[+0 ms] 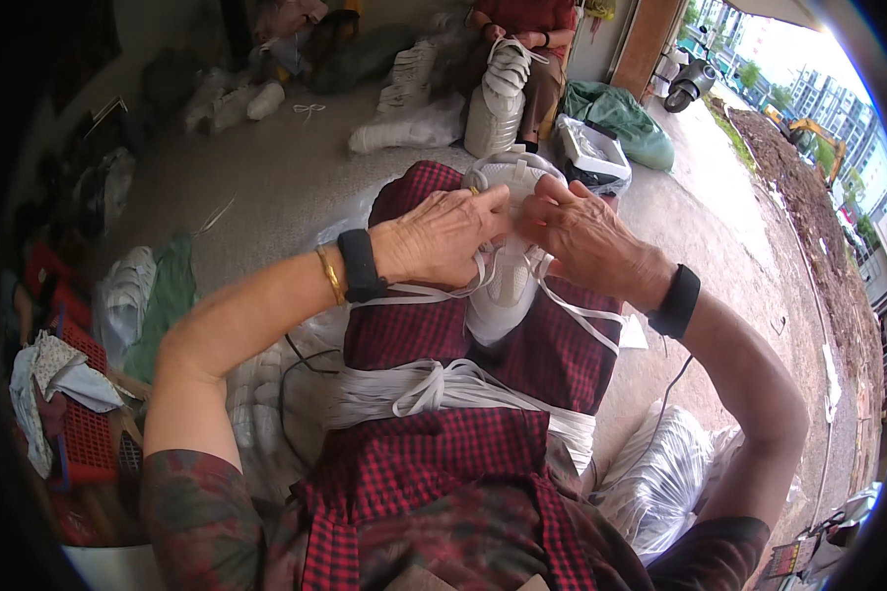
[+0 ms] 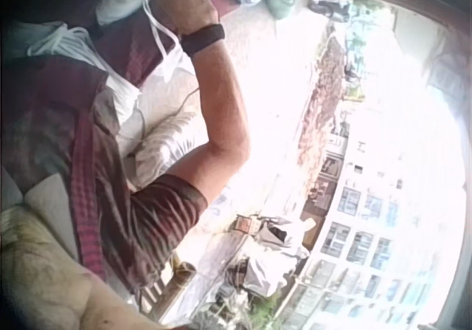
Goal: Lacing a white sneaker while holding it between the legs.
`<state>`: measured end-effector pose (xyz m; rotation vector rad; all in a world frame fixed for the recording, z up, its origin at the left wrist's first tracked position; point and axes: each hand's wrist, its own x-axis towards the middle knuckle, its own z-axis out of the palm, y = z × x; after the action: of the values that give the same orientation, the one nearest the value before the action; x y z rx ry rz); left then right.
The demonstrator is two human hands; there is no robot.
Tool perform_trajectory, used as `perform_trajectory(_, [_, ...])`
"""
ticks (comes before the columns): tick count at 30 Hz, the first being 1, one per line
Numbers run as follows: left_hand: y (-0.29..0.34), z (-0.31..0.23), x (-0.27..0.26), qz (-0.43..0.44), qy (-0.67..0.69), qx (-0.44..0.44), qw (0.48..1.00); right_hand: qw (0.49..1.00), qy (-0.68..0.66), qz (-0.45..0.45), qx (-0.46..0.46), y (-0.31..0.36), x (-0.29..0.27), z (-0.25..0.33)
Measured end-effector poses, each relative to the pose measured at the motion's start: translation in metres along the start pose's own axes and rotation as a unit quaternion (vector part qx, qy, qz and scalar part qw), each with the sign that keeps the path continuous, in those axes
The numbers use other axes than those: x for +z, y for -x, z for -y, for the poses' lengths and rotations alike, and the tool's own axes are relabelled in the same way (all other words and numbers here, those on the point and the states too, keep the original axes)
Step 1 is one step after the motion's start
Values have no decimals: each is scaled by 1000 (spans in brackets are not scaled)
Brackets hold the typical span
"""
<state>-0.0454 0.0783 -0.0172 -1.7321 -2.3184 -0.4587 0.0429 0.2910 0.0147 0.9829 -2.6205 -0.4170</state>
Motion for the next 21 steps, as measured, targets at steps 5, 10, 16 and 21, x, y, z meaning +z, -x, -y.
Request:
perform_trajectory(5, [-15, 6, -25, 121, 15, 8, 993, 993, -63, 97, 14, -13, -8, -10])
perform_trajectory(10, [-15, 19, -28, 121, 38, 59, 990, 979, -170, 103, 39, -14, 2, -19])
perform_trajectory(16, [-8, 22, -23, 102, 0, 86, 991, 980, -178, 72, 46, -17, 1, -11])
perform_trajectory(21, [-9, 22, -25, 103, 11, 89, 991, 975, -198, 82, 61, -19, 0, -16])
